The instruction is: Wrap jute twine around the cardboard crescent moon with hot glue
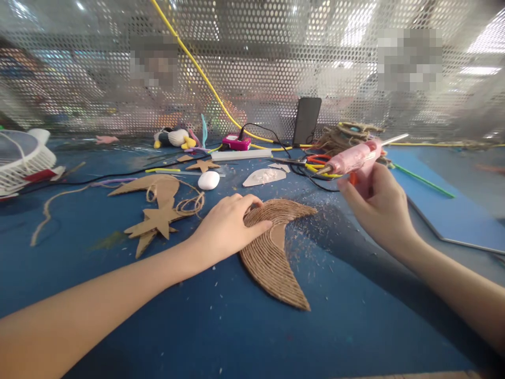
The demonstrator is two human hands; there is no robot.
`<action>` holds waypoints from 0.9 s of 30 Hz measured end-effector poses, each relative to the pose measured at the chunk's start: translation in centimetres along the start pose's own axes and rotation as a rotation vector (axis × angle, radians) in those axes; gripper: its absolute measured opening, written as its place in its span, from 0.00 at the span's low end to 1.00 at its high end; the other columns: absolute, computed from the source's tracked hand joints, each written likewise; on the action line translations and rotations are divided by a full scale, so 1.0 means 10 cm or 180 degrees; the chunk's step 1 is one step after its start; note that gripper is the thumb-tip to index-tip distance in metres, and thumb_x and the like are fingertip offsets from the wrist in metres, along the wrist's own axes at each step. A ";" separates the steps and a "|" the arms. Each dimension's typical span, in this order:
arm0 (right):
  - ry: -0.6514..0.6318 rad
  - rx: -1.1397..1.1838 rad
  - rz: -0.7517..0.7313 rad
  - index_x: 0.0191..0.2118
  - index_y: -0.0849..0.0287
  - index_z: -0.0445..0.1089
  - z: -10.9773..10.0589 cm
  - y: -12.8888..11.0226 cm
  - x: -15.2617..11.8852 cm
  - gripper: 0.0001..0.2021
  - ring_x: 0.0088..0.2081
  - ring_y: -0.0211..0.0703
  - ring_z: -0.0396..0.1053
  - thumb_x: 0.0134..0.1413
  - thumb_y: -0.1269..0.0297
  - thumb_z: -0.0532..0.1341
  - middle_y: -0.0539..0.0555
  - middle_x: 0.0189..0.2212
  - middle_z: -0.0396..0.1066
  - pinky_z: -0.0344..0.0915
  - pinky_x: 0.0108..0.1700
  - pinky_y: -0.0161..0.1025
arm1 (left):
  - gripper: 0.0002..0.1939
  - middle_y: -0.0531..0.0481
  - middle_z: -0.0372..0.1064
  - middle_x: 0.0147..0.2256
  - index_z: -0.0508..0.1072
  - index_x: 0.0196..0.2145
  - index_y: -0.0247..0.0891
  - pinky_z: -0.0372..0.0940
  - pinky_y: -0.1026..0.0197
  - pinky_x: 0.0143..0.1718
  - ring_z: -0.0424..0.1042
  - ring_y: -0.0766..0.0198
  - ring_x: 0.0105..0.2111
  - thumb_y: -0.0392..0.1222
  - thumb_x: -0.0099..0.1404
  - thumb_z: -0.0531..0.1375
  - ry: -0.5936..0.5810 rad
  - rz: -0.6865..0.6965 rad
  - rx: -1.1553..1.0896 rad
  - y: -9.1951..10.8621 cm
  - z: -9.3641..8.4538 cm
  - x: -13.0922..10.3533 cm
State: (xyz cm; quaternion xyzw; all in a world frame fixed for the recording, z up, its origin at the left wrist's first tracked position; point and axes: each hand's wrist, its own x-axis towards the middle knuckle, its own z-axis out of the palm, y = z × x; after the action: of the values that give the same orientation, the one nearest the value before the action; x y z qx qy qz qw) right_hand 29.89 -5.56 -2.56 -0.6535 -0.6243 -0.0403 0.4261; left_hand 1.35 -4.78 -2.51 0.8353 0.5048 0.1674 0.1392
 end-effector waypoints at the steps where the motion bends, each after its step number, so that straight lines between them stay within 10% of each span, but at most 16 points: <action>1: 0.0007 0.0002 -0.0007 0.30 0.54 0.55 0.00 0.00 0.00 0.16 0.25 0.37 0.52 0.54 0.53 0.62 0.47 0.24 0.57 0.52 0.29 0.41 | 0.22 0.46 0.72 0.38 0.73 0.47 0.42 0.68 0.48 0.43 0.71 0.51 0.42 0.60 0.65 0.59 -0.0013 -0.0015 0.0062 0.00 0.00 0.00; 4: -0.0068 0.0035 -0.0003 0.30 0.53 0.54 0.00 -0.01 -0.01 0.16 0.24 0.37 0.51 0.53 0.53 0.62 0.46 0.23 0.56 0.51 0.28 0.40 | 0.18 0.45 0.71 0.34 0.73 0.44 0.39 0.68 0.48 0.41 0.70 0.50 0.40 0.55 0.69 0.55 0.0138 0.0026 0.0420 0.01 0.02 -0.02; 9: -0.0185 0.0034 -0.0059 0.30 0.53 0.54 0.00 -0.03 -0.02 0.16 0.23 0.36 0.50 0.53 0.53 0.62 0.45 0.22 0.55 0.51 0.28 0.40 | 0.20 0.43 0.66 0.57 0.69 0.58 0.38 0.64 0.46 0.53 0.64 0.51 0.50 0.43 0.74 0.49 0.0379 0.0600 0.0601 0.08 0.04 -0.08; 27: -0.0820 0.0253 -0.0904 0.34 0.56 0.61 0.03 -0.02 -0.10 0.10 0.22 0.34 0.50 0.55 0.57 0.62 0.44 0.22 0.54 0.50 0.25 0.37 | 0.49 0.38 0.38 0.71 0.46 0.71 0.30 0.58 0.41 0.57 0.57 0.39 0.58 0.71 0.67 0.44 -0.0621 0.0615 0.0760 0.11 0.13 -0.17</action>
State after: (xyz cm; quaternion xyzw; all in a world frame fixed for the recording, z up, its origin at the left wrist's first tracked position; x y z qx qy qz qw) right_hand 29.38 -6.23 -3.21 -0.5413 -0.7607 0.0087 0.3581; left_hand 2.04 -6.87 -3.49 0.9028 0.4225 0.0370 0.0706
